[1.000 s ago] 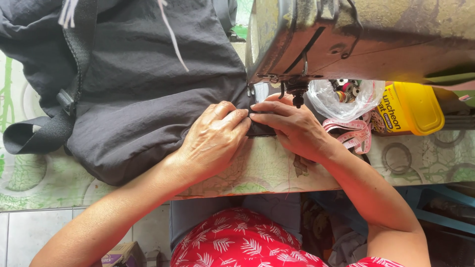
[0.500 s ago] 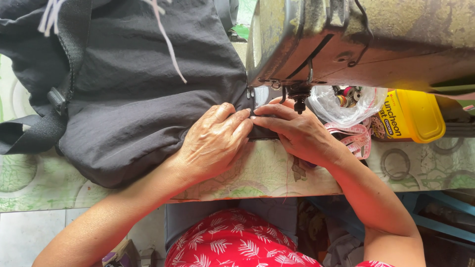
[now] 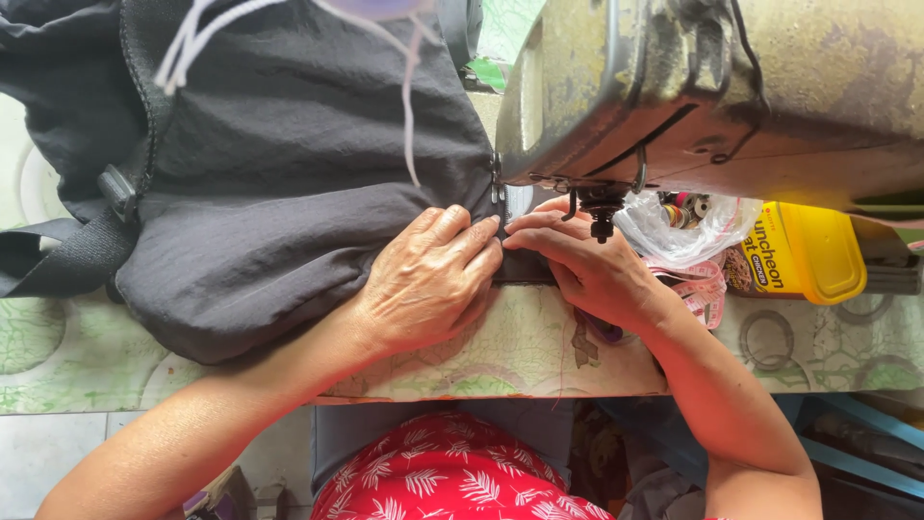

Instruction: The person uses a sewing machine to stitch a zipper onto a black bag. They guide the fabric under the needle, sew along the zipper line, and then cut the thread with scissors.

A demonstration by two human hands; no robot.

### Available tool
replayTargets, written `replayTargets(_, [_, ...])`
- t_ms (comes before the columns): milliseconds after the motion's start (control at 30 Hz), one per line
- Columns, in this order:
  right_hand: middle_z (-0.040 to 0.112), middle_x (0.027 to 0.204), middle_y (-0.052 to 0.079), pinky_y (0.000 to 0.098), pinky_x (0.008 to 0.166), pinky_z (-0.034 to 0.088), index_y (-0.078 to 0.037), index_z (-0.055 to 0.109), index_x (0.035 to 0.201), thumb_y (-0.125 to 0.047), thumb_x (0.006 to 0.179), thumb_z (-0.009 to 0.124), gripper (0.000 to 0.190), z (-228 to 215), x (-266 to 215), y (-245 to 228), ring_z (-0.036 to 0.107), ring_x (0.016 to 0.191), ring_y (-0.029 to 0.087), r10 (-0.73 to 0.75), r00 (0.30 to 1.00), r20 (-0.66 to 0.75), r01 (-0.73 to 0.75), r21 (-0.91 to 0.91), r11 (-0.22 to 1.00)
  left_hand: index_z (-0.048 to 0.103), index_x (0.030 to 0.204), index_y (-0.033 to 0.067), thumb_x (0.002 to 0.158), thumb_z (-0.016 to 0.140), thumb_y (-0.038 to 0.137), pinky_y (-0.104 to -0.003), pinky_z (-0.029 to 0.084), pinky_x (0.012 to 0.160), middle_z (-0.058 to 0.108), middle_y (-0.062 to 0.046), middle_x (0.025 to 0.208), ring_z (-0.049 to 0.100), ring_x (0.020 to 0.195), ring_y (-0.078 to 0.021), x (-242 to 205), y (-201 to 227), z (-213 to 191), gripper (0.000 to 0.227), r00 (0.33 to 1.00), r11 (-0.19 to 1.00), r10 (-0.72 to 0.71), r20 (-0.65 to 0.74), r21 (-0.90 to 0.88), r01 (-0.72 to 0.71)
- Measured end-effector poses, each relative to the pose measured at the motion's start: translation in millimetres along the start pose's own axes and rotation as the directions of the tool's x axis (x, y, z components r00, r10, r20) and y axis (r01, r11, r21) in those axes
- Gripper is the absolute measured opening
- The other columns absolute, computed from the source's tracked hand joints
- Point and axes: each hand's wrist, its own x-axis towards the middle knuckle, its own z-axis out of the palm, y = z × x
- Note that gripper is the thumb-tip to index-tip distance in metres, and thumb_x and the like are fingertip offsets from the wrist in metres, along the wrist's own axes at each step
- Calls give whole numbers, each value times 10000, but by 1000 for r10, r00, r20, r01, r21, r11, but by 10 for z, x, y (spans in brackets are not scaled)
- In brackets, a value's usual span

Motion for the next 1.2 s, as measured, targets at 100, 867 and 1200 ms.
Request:
replayTargets(100, [701,1181,96,490,887,569,-99,692,1217,101,974,450,397,97,-40,85,673,1089,371,17,998,-60,-18,-27,999,670,1042,-17,866,649,173,-464,474,950,636,-220,1033,602,1009,-369,-32,-6,55,260,1000,1000,7,-7,12,-7])
replayTargets(867, [669,1301,90,486,933,555,-86,690,1272,24,945,499,394,141,9,-4,638,1156,354,-33,999,-27,26,-219,975,667,1012,31,898,590,220,-491,464,1078,646,-166,1040,641,1150,-345,-48,-165,82,233,999,999,33,-16,-36,-33])
replayTargets(1200, [680,1267,97,461,922,562,-74,705,1255,24,940,510,384,172,58,-38,653,1132,339,-68,996,-57,51,-268,962,660,978,13,888,598,187,-486,476,1047,629,-170,989,646,1120,-356,-27,-180,35,205,998,997,48,-33,-53,-50])
